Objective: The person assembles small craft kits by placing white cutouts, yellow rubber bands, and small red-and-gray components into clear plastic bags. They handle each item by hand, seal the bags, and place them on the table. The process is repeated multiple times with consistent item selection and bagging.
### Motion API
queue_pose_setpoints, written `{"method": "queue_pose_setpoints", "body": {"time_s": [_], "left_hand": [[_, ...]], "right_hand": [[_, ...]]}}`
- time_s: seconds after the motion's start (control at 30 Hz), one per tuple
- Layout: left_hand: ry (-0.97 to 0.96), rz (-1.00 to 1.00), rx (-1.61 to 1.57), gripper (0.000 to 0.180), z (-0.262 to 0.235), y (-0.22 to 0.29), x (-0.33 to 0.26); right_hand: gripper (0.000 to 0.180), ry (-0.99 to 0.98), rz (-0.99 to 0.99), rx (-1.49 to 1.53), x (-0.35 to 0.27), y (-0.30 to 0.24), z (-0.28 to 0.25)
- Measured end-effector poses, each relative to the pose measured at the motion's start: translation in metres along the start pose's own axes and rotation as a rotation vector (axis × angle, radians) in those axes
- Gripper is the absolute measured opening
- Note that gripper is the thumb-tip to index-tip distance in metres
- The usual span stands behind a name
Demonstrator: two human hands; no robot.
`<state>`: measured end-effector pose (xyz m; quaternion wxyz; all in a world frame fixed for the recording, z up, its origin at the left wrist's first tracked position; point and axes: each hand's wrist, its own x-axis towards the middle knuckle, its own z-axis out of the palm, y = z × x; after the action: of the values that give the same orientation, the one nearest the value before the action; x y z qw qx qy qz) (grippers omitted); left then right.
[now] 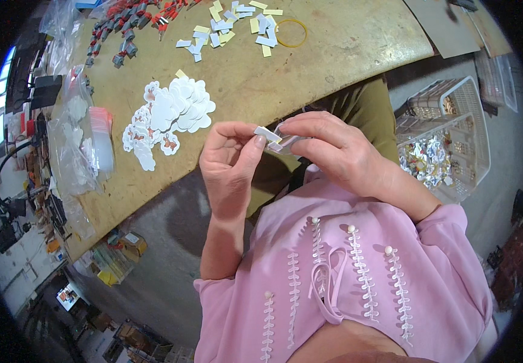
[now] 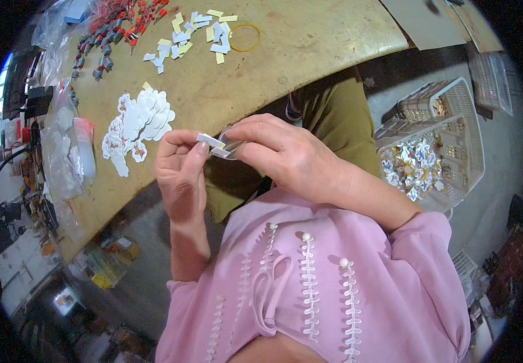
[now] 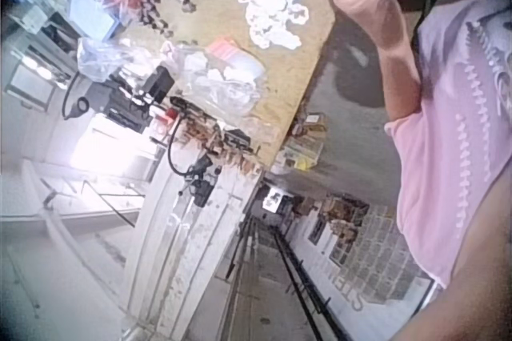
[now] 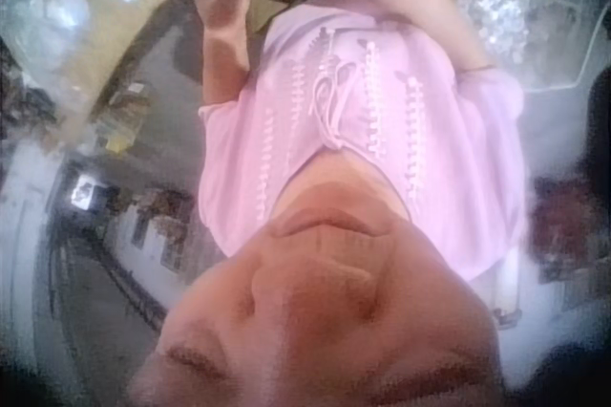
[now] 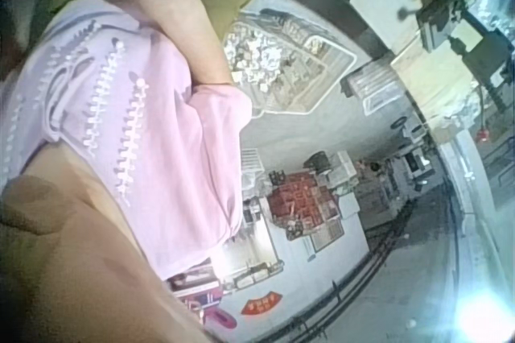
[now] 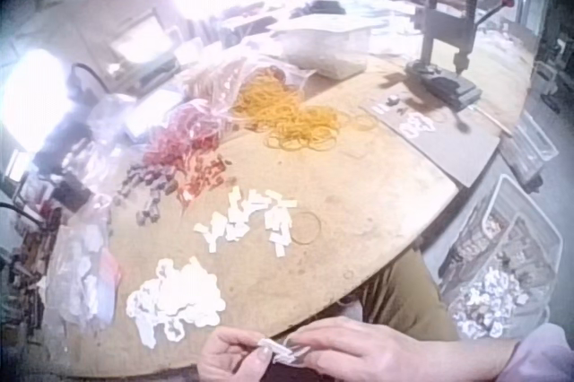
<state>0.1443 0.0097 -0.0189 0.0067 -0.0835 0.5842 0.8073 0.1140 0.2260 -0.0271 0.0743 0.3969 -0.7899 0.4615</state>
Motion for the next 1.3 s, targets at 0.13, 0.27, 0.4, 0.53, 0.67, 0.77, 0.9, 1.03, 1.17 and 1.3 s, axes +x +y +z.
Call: {"method": "queue_pose_setpoints", "body": {"time_s": [0.13,0.27,0.4,0.53,0.67,0.77,0.9,1.03,1.17,1.3], "left_hand": [[0.011,0.048,0.001,0.019,0.005,-0.006,-0.001],[-0.032,0.088,0.032,0.018,0.003,-0.009,-0.001],[-0.041,0.112,0.099,0.019,0.003,-0.01,-0.004],[-0.025,0.149,0.074,0.019,0.008,-0.012,-0.006],[0.022,0.182,0.038,0.019,0.008,-0.015,-0.008],[0.078,0.291,0.12,0.018,0.002,-0.01,-0.008],[0.006,0.57,0.38,0.026,-0.004,-0.008,-0.005],[-0.1,0.676,0.768,0.034,0.0,-0.003,-0.009],[-0.178,0.779,1.063,0.037,-0.003,0.0,-0.003],[-0.13,0.708,1.107,0.038,-0.002,0.009,-0.004]], "right_hand": [[0.019,-0.019,0.006,0.008,0.001,-0.002,-0.001],[0.019,-0.008,0.011,0.013,0.0,-0.002,0.0],[0.02,-0.005,0.016,0.011,-0.001,-0.002,0.001],[0.022,0.024,-0.003,0.026,-0.002,0.001,0.006],[0.027,0.041,-0.019,0.023,-0.002,0.002,0.007],[0.023,0.092,-0.022,0.005,-0.004,0.004,0.011],[0.022,0.088,-0.013,-0.022,-0.003,0.004,0.011],[0.021,0.093,-0.003,-0.043,-0.003,0.001,0.013],[0.022,0.085,-0.039,-0.053,-0.001,0.0,0.014],[0.021,0.081,-0.04,-0.094,-0.003,0.002,0.015]]}}
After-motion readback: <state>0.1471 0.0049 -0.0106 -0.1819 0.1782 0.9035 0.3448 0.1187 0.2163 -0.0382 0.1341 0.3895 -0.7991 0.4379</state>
